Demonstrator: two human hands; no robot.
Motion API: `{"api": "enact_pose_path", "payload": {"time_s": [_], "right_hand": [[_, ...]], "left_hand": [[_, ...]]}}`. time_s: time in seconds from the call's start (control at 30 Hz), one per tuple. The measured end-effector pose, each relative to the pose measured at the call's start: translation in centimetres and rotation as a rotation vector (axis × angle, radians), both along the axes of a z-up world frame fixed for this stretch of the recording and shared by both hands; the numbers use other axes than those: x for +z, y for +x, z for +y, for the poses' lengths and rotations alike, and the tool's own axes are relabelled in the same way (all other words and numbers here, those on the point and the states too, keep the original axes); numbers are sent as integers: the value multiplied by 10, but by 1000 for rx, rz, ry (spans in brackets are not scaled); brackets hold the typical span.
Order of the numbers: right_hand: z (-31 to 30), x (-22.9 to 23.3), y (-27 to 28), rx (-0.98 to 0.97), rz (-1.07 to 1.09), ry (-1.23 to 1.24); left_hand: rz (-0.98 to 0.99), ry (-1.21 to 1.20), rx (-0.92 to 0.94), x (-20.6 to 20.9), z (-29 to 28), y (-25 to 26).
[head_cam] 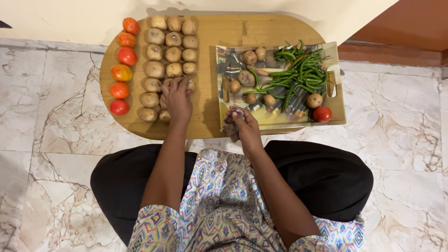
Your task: The person sits on the floor and uses a cloth to wipe and clean potatoes one by one. They pick up each potato, rub it with the cloth, and place it on a tray. The person also briefly moves a tomato on the tray.
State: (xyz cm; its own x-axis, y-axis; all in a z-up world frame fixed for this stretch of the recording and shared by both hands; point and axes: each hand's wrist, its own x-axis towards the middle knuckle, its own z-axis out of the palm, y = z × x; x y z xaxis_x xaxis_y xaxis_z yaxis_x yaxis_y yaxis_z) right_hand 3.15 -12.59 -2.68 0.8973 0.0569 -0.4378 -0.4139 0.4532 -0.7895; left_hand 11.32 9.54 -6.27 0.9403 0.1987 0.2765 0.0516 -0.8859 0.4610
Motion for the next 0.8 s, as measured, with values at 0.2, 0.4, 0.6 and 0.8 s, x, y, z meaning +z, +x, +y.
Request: {"api": "enact_pose_path", "payload": {"time_s": [0.2,0.4,0.6,0.8], "right_hand": [[1,2,-4,42,-75,7],[-3,0,-5,39,-15,-28],[-1,-21,-5,1,-48,-169],[-2,-30,0,-144,24,-152]], "left_hand": [[-122,-43,0,-2,4,1],[-63,-10,65,-2,-1,1],[-92,-19,14,-2,-5,-3],[-95,-52,15,3,-3,-2]]}}
